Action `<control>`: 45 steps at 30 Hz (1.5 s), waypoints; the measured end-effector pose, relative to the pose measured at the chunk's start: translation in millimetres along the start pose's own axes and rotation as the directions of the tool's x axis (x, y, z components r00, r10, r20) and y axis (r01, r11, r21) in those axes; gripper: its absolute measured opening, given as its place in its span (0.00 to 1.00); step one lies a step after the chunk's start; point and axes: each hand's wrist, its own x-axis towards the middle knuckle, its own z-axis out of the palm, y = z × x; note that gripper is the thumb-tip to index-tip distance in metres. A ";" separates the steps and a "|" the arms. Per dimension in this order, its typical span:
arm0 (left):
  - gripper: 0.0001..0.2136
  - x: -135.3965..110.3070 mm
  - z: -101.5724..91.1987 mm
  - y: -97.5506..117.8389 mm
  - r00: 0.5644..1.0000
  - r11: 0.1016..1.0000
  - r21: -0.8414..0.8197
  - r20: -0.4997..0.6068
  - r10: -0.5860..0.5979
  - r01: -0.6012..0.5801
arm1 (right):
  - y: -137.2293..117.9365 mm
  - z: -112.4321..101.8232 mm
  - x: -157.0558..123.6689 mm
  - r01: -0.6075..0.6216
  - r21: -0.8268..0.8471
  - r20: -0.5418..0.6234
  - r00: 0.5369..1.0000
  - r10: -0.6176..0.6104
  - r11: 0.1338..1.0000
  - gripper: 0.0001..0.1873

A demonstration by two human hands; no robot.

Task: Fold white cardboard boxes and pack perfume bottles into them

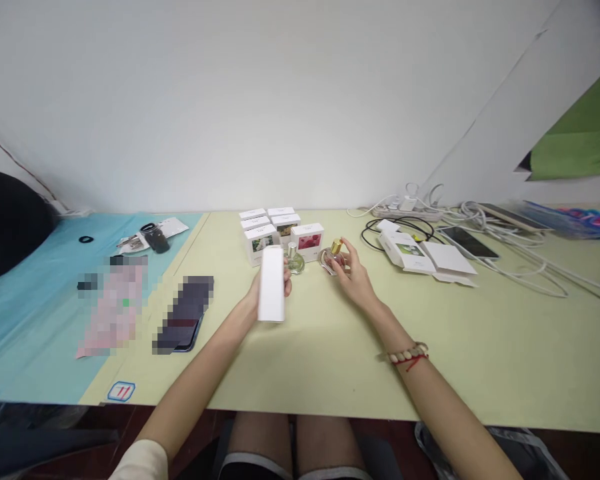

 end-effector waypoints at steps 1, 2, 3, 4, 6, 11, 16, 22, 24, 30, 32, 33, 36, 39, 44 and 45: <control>0.20 0.4 -3.1 -1.2 0.998 0.999 -0.010 0.048 -0.051 0.052 | 0.9 0.3 -0.1 0.004 -0.013 0.001 1.000 -0.004 1.000 0.33; 0.19 0.8 -6.1 -1.7 0.994 0.997 0.011 0.075 -0.074 0.073 | 1.7 0.4 -0.2 0.008 -0.027 0.001 1.000 -0.008 1.000 0.33; 0.19 1.0 -8.5 -1.9 0.995 0.997 0.051 0.080 -0.066 0.062 | 2.5 0.4 -0.2 0.010 -0.042 0.003 1.000 -0.010 0.999 0.33; 0.19 1.3 -10.1 -1.9 0.995 0.996 0.079 0.085 -0.055 0.049 | 3.1 0.3 -0.2 0.010 -0.058 0.004 1.000 -0.010 0.998 0.33; 0.20 1.3 -10.9 -2.3 0.997 0.990 0.140 0.080 -0.006 -0.005 | 3.4 -0.4 -0.2 0.006 -0.093 0.007 1.000 -0.006 0.996 0.32; 0.23 -3.4 -6.6 -8.7 0.937 0.846 0.417 0.039 0.348 -0.332 | -1.4 -4.5 -0.5 -0.008 -0.170 -0.002 1.000 0.008 0.985 0.30; 0.24 -6.8 -7.3 -20.2 0.796 0.415 0.740 0.264 0.545 -0.530 | -7.9 -5.5 -1.4 -0.025 -0.241 -0.039 0.999 0.016 0.970 0.27; 0.30 -5.1 -6.1 -36.7 0.763 0.354 0.763 0.268 0.589 -0.541 | -12.5 -9.1 -1.6 -0.077 -0.299 -0.116 0.992 0.043 0.951 0.28; 0.26 -6.4 -3.6 -37.9 0.754 0.340 0.774 0.253 0.607 -0.533 | -15.1 -12.7 -0.4 -0.087 -0.239 -0.192 0.981 0.041 0.967 0.28; 0.15 -10.7 3.5 -26.2 0.745 0.095 0.870 0.352 0.567 -0.483 | -26.8 -19.9 3.2 0.016 0.109 -0.412 0.911 0.031 0.994 0.33; 0.12 -10.9 3.4 -22.7 0.677 0.002 0.855 0.409 0.611 -0.519 | -30.5 -19.8 3.6 0.051 0.180 -0.469 0.882 0.040 0.982 0.33; 0.10 -10.9 2.9 -21.8 0.632 -0.053 0.839 0.447 0.633 -0.541 | -32.3 -19.6 3.8 0.069 0.197 -0.496 0.868 0.039 0.978 0.33; 0.07 -10.4 0.2 -22.7 0.525 -0.213 0.777 0.573 0.629 -0.592 | -37.8 -19.1 4.6 0.152 0.229 -0.559 0.829 0.002 0.961 0.31; 0.10 -8.7 -2.6 -27.3 0.509 -0.258 0.737 0.635 0.581 -0.624 | -45.1 -19.9 4.7 0.261 0.260 -0.611 0.790 -0.051 0.930 0.31; 0.13 -5.4 -5.5 -32.5 0.491 -0.259 0.707 0.664 0.564 -0.658 | -62.3 -22.2 -0.4 0.393 0.293 -0.626 0.768 -0.136 0.872 0.30; 0.14 -5.4 -5.2 -32.3 0.482 -0.261 0.705 0.663 0.573 -0.659 | -66.3 -22.6 -2.3 0.405 0.294 -0.618 0.772 -0.152 0.866 0.29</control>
